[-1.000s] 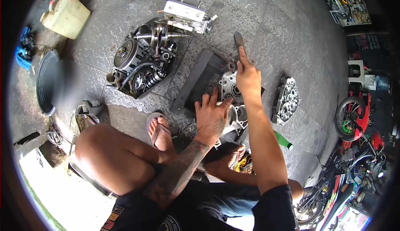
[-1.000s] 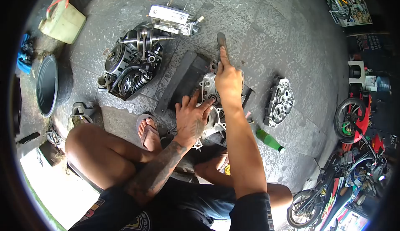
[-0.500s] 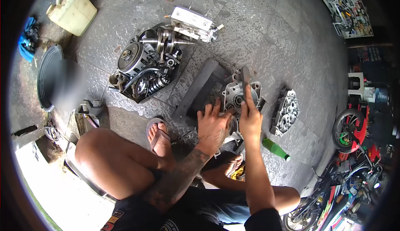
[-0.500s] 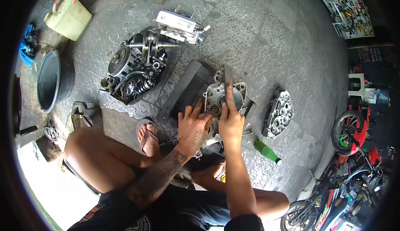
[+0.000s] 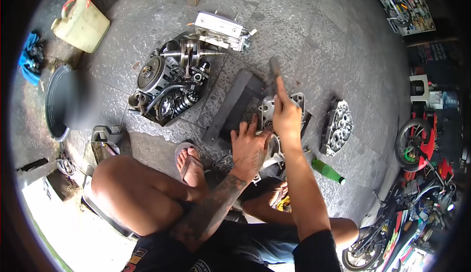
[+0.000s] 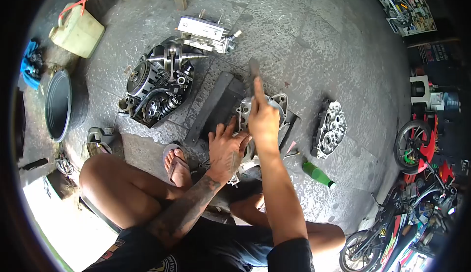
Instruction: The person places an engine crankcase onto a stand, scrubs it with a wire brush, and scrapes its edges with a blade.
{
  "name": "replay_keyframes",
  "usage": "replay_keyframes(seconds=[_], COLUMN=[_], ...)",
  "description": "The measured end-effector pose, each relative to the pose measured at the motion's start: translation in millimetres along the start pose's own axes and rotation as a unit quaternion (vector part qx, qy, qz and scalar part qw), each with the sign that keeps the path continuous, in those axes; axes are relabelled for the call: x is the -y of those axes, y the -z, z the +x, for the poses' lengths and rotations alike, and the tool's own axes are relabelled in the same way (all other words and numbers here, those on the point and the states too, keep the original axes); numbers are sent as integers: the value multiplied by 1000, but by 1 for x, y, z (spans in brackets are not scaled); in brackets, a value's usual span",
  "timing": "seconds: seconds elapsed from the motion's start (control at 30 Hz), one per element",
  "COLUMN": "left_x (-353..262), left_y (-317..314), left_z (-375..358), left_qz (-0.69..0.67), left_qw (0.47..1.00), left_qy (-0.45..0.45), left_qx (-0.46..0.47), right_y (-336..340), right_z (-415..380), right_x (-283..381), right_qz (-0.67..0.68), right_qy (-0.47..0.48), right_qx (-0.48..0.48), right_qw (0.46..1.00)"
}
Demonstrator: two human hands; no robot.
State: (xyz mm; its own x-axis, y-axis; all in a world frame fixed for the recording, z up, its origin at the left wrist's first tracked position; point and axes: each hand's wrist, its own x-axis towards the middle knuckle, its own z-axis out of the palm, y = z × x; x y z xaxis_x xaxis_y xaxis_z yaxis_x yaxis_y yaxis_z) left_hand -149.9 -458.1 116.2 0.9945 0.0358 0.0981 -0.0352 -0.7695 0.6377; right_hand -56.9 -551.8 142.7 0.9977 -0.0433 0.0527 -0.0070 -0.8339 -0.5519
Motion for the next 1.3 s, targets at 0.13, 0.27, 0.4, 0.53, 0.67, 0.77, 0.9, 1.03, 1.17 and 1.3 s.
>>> replay_keyframes(seconds=[0.13,0.27,0.4,0.53,0.67,0.77,0.9,1.03,1.17,1.3], left_x=[0,-1,1,-1,-1,-1,2,-1,1,0], left_y=[-1,1,-4,-1,-1,-2,-3,-3,-4,-3], left_z=[-1,-3,-5,0,0,-2,3,-3,2,-8], left_qz=[-14,48,-4,-3,4,-9,-3,-16,4,0], left_qw=[1000,998,1000,1000,1000,1000,1000,1000,1000,1000], left_qy=[-1,7,12,18,13,18,18,11,14,5], left_qx=[-24,45,-10,-5,14,-4,-3,-5,-2,11], right_y=[18,7,6,7,15,9,16,27,19,22], right_z=[2,-39,19,-22,-30,12,-24,2,-39,-14], right_x=[3,-12,-7,-18,-14,-15,-12,-15,-25,-27], right_qz=[-26,8,-45,-18,-29,-67,-46,-55,-16,-11], right_qy=[-69,134,15,111,75,5,183,-2,158,95], right_qx=[55,-31,-11,-33,29,11,-36,40,20,13], right_qw=[996,991,999,993,996,998,981,998,987,995])
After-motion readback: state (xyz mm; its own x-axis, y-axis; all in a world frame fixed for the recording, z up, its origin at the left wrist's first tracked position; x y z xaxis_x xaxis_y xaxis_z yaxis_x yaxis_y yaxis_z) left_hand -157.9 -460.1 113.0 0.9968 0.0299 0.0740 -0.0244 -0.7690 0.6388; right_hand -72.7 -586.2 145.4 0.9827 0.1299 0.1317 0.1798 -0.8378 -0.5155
